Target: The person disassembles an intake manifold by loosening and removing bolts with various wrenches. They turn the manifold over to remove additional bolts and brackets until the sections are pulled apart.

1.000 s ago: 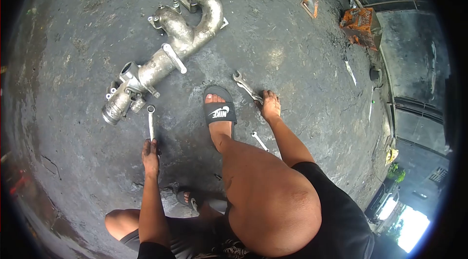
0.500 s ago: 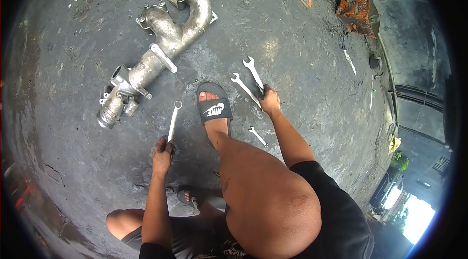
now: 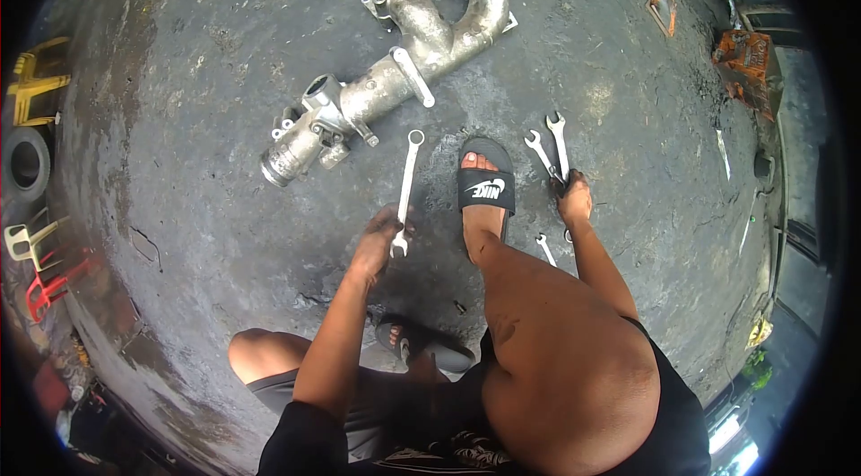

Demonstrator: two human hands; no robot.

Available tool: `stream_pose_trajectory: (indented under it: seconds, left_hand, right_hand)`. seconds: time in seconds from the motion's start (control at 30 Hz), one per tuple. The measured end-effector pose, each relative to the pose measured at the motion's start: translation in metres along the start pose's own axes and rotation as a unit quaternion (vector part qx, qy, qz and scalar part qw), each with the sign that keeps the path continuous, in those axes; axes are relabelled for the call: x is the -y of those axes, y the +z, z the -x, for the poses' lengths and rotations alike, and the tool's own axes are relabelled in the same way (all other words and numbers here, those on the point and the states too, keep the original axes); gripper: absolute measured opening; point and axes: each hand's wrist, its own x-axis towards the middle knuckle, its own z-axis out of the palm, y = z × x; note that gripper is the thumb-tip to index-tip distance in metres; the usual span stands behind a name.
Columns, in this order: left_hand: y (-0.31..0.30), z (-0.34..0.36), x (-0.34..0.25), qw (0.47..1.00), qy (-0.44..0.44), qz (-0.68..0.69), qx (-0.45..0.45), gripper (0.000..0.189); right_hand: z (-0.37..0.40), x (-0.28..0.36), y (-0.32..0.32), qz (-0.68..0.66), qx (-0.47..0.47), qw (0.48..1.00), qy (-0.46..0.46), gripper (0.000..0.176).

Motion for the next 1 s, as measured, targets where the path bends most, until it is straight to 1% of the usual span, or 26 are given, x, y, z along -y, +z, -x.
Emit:
stream_pose_trajectory:
  seconds: [0.1, 0.17, 0.23, 0.27, 0.3, 0.33, 0.4, 0.43, 0.47, 0.53, 0.6, 0.67, 0.7, 0.73, 0.77, 0.83, 0.87, 0.9, 0.93, 0.97, 1.0]
  left_hand:
    - [0.002, 0.001, -0.007, 1.000, 0.000, 0.011, 0.003, 0.024]
    - [0.000, 0.000, -0.007, 1.000, 0.014, -0.004, 0.001, 0.022]
    - [0.000, -0.001, -0.006, 1.000, 0.012, -0.010, -0.013, 0.019]
    - [-0.001, -0.001, -0.004, 1.000, 0.002, -0.016, -0.027, 0.017]
    - [-0.002, -0.003, -0.001, 0.999, 0.020, -0.041, -0.025, 0.013]
    - [-0.003, -0.004, 0.003, 0.999, 0.024, -0.039, -0.028, 0.013]
    - [0.000, 0.000, 0.003, 0.984, -0.006, -0.157, -0.085, 0.015]
    - [0.004, 0.005, 0.002, 0.967, 0.011, -0.224, -0.122, 0.019]
    - [0.003, 0.009, 0.006, 0.966, 0.016, -0.218, -0.137, 0.019]
    - [-0.002, 0.017, 0.017, 0.960, 0.116, -0.205, -0.155, 0.022]
    - [-0.008, 0.023, 0.019, 0.952, 0.135, -0.199, -0.188, 0.023]
    - [-0.012, 0.021, 0.016, 0.943, 0.068, -0.249, -0.210, 0.025]
    - [-0.012, 0.022, 0.014, 0.943, 0.073, -0.241, -0.216, 0.025]
    - [-0.013, 0.022, 0.012, 0.923, 0.068, -0.304, -0.225, 0.026]
    - [-0.012, 0.021, 0.008, 0.899, 0.061, -0.366, -0.233, 0.028]
    - [-0.003, 0.021, 0.007, 0.908, 0.073, -0.345, -0.227, 0.030]
    - [0.005, 0.022, 0.007, 0.916, 0.081, -0.329, -0.215, 0.032]
    - [0.013, 0.023, 0.002, 0.918, 0.079, -0.320, -0.221, 0.032]
    - [0.022, 0.023, -0.007, 0.938, 0.086, -0.293, -0.163, 0.033]
    - [0.032, 0.020, -0.013, 0.954, 0.095, -0.266, -0.102, 0.034]
    - [0.043, 0.014, -0.017, 0.955, 0.098, -0.260, -0.103, 0.034]
  right_hand:
    - [0.003, 0.007, -0.002, 0.021, -0.008, 1.000, 0.002, 0.041]
    - [0.002, 0.010, -0.001, 0.025, -0.016, 1.000, -0.002, 0.041]
    - [-0.003, 0.014, -0.004, 0.065, 0.029, 0.997, 0.030, 0.044]
    - [-0.003, 0.017, -0.007, 0.065, 0.027, 0.997, 0.025, 0.044]
    - [-0.001, 0.019, -0.011, 0.072, 0.042, 0.996, 0.030, 0.045]
    - [0.000, 0.022, -0.014, 0.079, 0.057, 0.995, 0.032, 0.047]
    - [0.002, 0.024, -0.014, 0.091, 0.049, 0.994, 0.018, 0.047]
    - [0.004, 0.025, -0.014, 0.096, 0.048, 0.994, 0.025, 0.047]
    - [0.004, 0.027, -0.013, 0.101, 0.046, 0.993, 0.029, 0.046]
    - [0.004, 0.025, -0.007, 0.070, 0.034, 0.997, 0.030, 0.043]
    - [0.007, 0.022, -0.003, 0.068, 0.011, 0.998, 0.008, 0.039]
    - [0.008, 0.020, -0.001, 0.074, -0.023, 0.997, -0.022, 0.037]
    - [0.007, 0.016, 0.002, 0.071, -0.043, 0.996, -0.043, 0.039]
    - [0.005, 0.012, 0.004, 0.072, -0.048, 0.995, -0.052, 0.039]
    - [0.006, 0.014, 0.001, 0.077, -0.043, 0.995, -0.040, 0.038]
    - [0.005, 0.021, -0.005, 0.078, -0.028, 0.996, -0.023, 0.034]
    - [-0.005, 0.012, -0.001, 0.082, -0.027, 0.996, -0.033, 0.034]
    - [-0.023, -0.014, 0.013, -0.050, 0.028, 0.998, -0.032, 0.034]
    - [-0.034, -0.027, 0.018, -0.180, 0.083, 0.980, -0.026, 0.035]
    - [-0.025, -0.008, 0.011, -0.243, 0.042, 0.969, 0.008, 0.039]
    - [-0.015, 0.017, 0.001, -0.239, 0.041, 0.970, 0.004, 0.039]
